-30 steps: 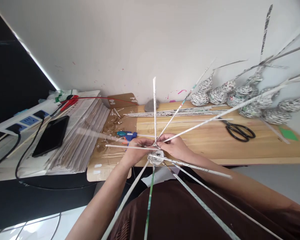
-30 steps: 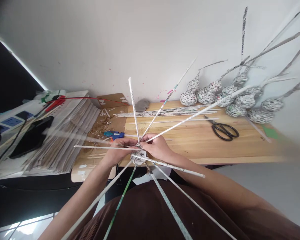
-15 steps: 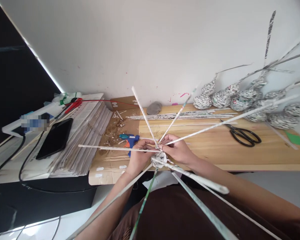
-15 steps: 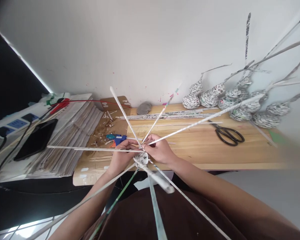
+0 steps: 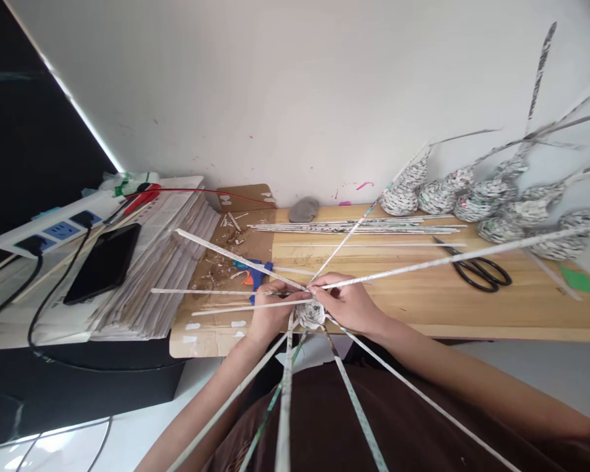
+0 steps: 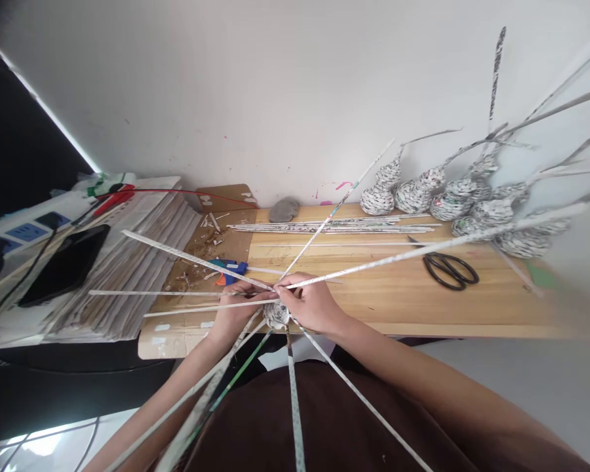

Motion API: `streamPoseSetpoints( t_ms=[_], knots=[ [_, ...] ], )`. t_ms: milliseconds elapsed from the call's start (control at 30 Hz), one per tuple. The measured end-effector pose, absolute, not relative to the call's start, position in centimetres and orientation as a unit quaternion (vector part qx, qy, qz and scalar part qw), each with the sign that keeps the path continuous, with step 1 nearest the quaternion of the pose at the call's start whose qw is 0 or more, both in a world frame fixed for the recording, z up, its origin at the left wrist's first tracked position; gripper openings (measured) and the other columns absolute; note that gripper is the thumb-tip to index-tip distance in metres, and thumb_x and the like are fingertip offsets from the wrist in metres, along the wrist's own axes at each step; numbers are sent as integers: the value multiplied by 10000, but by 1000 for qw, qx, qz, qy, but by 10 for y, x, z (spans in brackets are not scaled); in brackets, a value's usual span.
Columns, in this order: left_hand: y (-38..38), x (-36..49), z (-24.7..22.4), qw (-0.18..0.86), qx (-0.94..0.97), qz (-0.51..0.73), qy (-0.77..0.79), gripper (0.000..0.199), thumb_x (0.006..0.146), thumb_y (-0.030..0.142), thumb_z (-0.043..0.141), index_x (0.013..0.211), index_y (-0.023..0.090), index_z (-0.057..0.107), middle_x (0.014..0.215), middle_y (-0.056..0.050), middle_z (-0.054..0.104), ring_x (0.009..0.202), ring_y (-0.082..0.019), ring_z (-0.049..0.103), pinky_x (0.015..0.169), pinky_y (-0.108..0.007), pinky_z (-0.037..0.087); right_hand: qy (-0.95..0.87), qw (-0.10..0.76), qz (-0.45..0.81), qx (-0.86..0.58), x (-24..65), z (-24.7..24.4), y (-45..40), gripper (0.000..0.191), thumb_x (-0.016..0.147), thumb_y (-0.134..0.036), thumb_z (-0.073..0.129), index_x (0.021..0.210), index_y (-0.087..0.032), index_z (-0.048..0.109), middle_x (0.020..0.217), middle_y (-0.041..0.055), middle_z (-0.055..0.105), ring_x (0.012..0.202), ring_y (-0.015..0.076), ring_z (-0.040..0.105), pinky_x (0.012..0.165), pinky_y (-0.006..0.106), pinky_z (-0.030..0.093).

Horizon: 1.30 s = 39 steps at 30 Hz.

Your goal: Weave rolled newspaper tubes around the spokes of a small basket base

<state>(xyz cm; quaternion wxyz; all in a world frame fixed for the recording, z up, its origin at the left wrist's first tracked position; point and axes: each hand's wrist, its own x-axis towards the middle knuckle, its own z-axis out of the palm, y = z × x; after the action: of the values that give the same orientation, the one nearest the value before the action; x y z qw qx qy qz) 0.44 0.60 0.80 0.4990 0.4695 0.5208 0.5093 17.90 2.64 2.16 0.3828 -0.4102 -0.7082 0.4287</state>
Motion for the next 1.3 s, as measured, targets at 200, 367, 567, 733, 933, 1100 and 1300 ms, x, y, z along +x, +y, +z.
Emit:
streamPoseSetpoints(
  t_ms=[200,367,567,733,933,1100,1300],
  knots=[
    [3,8,5,502,451,508,535,230,611,292,871,742,143,756,670,-41,731,549,-127,615,535,-224,490,-714,369,448,-392,180,18,29,202,885,-290,601,868,-172,765,857,81,755,790,199,697,673,286,520],
    [3,10,2,514,433,496,549,264,606,305,871,746,136,726,618,-6,677,466,-76,523,452,-189,422,-690,375,489,-381,181,17,30,201,867,-305,627,923,-196,785,945,94,771,847,214,716,716,314,545],
    [4,9,5,536,413,487,551,299,593,312,868,756,133,694,545,21,623,424,-68,480,401,-176,365,-662,379,528,-372,182,18,32,196,850,-316,650,930,-184,771,896,82,767,768,187,699,671,295,532],
    [5,4,5,522,434,480,556,282,598,320,866,728,151,683,585,16,638,449,-78,504,412,-180,406,-636,388,542,-389,183,14,33,138,818,-298,676,864,-169,693,730,30,700,628,143,631,564,244,476],
    [6,3,-3,533,444,498,520,279,645,346,856,689,167,646,564,30,619,444,-69,498,436,-178,420,-580,388,588,-410,178,13,31,213,801,-345,692,912,-170,645,718,10,662,583,126,600,549,248,482],
    [3,3,-4,549,437,508,500,271,643,344,864,691,165,665,585,21,638,472,-77,538,471,-185,456,-564,382,579,-448,176,11,31,265,791,-351,689,973,-161,666,774,34,685,621,136,612,560,253,483],
    [1,0,2,552,422,496,520,303,616,361,873,670,160,653,609,12,655,489,-76,537,468,-180,456,-602,378,560,-426,179,12,29,189,809,-344,649,826,-170,720,758,40,707,630,150,631,569,255,483]
  ],
)
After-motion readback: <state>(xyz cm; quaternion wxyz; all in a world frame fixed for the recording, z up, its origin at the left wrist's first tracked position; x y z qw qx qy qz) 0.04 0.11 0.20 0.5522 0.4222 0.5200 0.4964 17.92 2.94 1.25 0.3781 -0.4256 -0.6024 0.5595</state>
